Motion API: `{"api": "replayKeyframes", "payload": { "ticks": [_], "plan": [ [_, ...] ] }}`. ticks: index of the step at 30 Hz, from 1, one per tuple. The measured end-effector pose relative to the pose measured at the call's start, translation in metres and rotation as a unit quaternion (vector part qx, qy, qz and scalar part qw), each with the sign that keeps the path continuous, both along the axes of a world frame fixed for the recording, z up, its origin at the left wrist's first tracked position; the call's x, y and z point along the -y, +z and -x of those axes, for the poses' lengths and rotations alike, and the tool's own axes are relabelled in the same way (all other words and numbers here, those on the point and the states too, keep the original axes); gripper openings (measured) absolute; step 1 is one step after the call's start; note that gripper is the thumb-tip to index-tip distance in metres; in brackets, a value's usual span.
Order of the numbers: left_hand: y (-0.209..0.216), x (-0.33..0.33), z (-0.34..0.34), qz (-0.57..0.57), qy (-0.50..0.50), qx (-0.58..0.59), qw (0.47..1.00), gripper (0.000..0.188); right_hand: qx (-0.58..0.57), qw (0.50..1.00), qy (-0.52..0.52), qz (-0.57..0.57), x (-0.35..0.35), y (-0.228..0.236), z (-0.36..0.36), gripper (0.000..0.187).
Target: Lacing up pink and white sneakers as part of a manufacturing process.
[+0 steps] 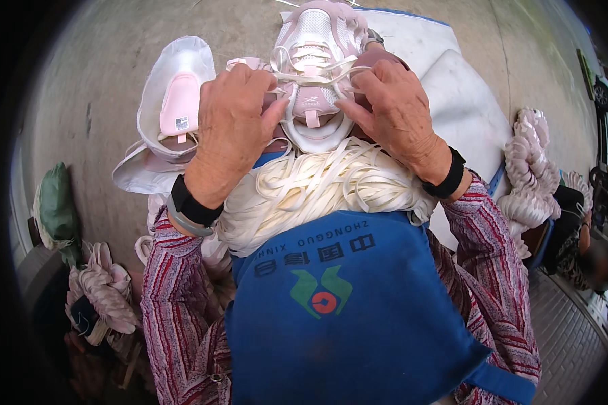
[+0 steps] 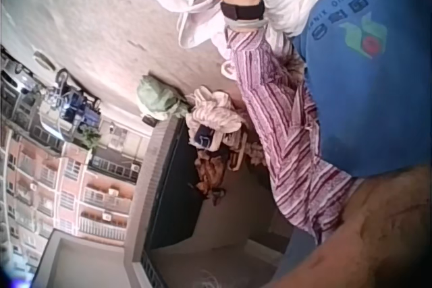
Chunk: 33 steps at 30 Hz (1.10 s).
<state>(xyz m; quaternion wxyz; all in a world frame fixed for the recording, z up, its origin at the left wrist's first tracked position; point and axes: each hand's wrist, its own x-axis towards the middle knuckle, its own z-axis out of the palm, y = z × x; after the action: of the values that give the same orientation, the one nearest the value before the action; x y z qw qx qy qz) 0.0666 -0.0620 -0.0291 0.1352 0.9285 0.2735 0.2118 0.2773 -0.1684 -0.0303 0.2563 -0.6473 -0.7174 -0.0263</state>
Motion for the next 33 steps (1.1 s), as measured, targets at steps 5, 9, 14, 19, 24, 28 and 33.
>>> {"api": "replayKeyframes", "payload": {
  "ticks": [5,9,14,19,24,28,33],
  "plan": [
    [-0.013,0.01,-0.006,0.072,0.022,-0.032,0.997,0.03,0.024,0.996,-0.019,0.078,0.004,-0.016,0.007,0.02],
    [-0.021,0.007,-0.007,0.127,0.046,-0.012,0.991,0.029,0.004,0.995,-0.026,0.092,0.005,-0.021,0.008,0.017],
    [-0.023,0.005,-0.007,0.296,0.099,0.019,0.95,0.017,-0.132,0.986,-0.015,0.102,0.002,-0.02,0.004,0.018],
    [-0.036,0.006,-0.011,0.163,0.047,0.048,0.984,0.015,0.012,0.996,0.044,0.077,0.004,-0.012,0.007,0.021],
    [-0.022,0.009,-0.009,0.249,0.098,0.021,0.963,0.016,0.174,0.98,0.081,0.053,-0.005,-0.002,0.015,0.023],
    [-0.029,0.009,-0.007,0.247,0.079,0.047,0.965,0.017,0.257,0.953,0.143,0.08,-0.013,-0.003,0.012,0.015],
    [-0.032,0.009,-0.004,0.263,0.07,0.063,0.96,0.017,0.24,0.953,0.147,0.111,-0.018,-0.009,0.015,0.012]
  ]
}}
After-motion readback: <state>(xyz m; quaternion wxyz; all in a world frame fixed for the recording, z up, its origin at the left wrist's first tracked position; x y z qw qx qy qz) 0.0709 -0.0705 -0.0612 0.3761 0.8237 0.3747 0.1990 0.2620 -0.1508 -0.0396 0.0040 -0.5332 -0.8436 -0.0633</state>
